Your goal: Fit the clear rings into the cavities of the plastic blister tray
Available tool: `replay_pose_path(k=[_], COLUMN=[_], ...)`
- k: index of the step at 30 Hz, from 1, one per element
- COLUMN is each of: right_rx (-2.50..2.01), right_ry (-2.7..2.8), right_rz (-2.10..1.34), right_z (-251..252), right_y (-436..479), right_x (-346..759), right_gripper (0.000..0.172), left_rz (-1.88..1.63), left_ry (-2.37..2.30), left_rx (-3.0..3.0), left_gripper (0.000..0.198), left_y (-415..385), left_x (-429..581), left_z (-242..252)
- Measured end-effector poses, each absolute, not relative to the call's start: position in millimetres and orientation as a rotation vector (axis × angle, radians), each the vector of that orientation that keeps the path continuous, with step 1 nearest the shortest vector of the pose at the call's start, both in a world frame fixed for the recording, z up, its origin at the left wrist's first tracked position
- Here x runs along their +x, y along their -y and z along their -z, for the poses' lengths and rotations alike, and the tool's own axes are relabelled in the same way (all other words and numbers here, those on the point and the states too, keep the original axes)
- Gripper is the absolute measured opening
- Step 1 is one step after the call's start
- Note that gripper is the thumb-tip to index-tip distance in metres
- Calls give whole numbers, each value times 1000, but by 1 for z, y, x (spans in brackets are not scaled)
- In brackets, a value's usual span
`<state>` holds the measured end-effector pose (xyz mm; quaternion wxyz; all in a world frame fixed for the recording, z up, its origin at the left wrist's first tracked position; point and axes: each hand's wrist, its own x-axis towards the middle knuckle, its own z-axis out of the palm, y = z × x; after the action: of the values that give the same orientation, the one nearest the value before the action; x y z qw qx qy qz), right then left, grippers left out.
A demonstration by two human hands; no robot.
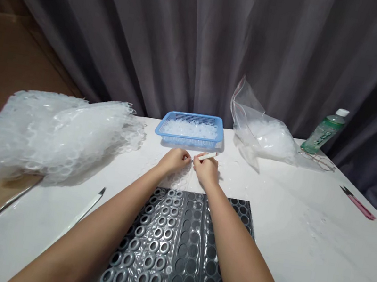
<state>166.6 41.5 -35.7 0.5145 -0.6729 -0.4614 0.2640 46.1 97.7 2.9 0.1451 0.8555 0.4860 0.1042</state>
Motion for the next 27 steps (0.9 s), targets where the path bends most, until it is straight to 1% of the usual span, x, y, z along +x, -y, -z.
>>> replay_pose_path(k=[3, 10, 12, 16, 18, 20, 23, 27], right_rx=[-1628, -1668, -1676, -1672, -1658, -1646, -1639, -1635], right_ry=[1117, 1181, 1179, 1138, 1109, 1099, 1131, 1182], right_rz=[-629, -550, -539, -570, -599, -621, -637, -642], right_z=[38, 35, 33, 35, 37, 38, 38, 38], right_y=[-42, -41, -40, -39, -37, -36, -33, -32], right_x=[167, 165, 165, 165, 166, 167, 168, 168], right_gripper=[17, 14, 13, 14, 16, 17, 14, 16], left_rz=[-304, -369, -423, -552, -567, -537, -419, -227], left_ry=[-1420, -1466, -1473, -1513, -1500, -1452, -1357, -1283], left_rx=[2446, 2374, 2344, 2305, 2325, 2374, 2459, 2531], left_gripper=[24, 16, 21, 45, 48, 41, 26, 18], left_y=[-98, -102, -106, -114, -112, -108, -101, -97], left_x=[46, 47, 44, 30, 26, 25, 28, 32], left_z=[-2, 5, 4, -5, -9, -10, -6, -3])
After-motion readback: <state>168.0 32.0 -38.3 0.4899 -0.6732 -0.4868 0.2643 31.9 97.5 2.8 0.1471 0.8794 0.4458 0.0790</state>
